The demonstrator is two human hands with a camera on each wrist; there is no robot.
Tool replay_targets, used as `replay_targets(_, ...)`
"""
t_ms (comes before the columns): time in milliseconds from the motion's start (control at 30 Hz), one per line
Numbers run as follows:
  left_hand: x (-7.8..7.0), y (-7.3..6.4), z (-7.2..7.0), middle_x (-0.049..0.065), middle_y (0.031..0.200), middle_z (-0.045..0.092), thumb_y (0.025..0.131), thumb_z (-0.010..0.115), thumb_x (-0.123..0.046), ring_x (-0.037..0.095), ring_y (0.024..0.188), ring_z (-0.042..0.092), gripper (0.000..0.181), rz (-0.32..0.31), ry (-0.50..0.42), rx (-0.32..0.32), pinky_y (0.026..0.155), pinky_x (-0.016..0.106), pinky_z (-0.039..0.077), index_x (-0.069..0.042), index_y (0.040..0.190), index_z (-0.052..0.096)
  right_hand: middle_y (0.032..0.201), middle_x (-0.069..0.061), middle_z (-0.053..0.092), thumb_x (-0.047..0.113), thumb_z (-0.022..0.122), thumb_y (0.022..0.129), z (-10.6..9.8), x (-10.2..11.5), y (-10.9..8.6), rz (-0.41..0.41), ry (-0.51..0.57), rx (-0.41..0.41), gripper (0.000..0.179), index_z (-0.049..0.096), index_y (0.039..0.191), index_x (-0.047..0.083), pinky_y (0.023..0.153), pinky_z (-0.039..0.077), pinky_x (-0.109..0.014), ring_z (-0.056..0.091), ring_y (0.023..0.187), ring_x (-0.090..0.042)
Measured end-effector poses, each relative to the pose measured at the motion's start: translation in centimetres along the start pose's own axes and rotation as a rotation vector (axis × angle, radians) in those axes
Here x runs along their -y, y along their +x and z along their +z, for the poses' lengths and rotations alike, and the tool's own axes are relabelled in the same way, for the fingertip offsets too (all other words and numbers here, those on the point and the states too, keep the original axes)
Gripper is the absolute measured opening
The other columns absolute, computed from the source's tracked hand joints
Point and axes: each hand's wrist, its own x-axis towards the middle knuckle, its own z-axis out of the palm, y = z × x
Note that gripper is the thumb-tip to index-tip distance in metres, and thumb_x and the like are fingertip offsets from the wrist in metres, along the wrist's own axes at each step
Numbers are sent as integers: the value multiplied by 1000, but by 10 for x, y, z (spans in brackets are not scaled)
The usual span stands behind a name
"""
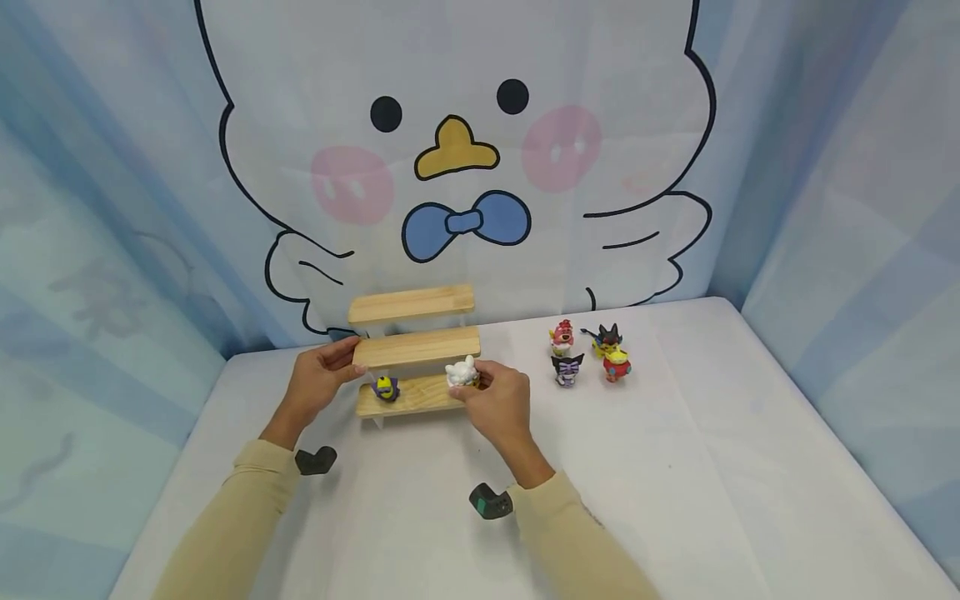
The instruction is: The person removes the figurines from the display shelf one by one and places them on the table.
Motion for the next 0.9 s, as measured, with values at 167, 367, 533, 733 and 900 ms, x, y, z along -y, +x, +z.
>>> replay_targets(167, 1, 1, 0, 18, 154, 55, 93, 75, 0, 30, 143, 56, 63, 13, -17, -2, 114, 37, 51, -3, 151, 52, 109, -25, 78, 1, 92, 74, -11, -1, 2, 14, 2, -16, 47, 75, 116, -9, 81, 68, -36, 79, 96, -33)
replay_targets(367, 2, 0, 0, 17, 154, 55, 93, 75, -1, 30, 143, 56, 63, 0, -12, -2, 113, 36, 52, -3, 151, 52, 110, -26, 78, 1, 92, 74, -26, -7, 5, 41, -17, -52, 47, 75, 116, -9, 82, 68, -34, 78, 98, -35)
replay_targets(533, 2, 0, 1, 17, 154, 56, 93, 76, 0, 29, 142, 57, 63, -8, -11, -6, 112, 37, 52, -4, 151, 53, 111, -28, 77, 2, 91, 75, -35, -10, 7, 51, -43, -70, 47, 74, 118, -10, 85, 68, -37, 78, 100, -37)
replay_targets(733, 2, 0, 0, 16, 155, 55, 93, 75, 0, 29, 143, 56, 63, -9, -5, -9, 112, 38, 53, -4, 151, 52, 114, -28, 76, 5, 92, 77, -46, -14, 8, 87, -67, -102, 50, 72, 121, -9, 86, 67, -37, 78, 102, -37)
replay_targets(900, 1, 1, 1, 16, 155, 55, 93, 76, -1, 29, 143, 56, 63, 2, -6, -3, 113, 38, 52, -3, 152, 51, 115, -29, 75, 6, 92, 77, -57, -19, 9, 95, -84, -135, 52, 72, 122, -10, 84, 67, -32, 77, 103, -39)
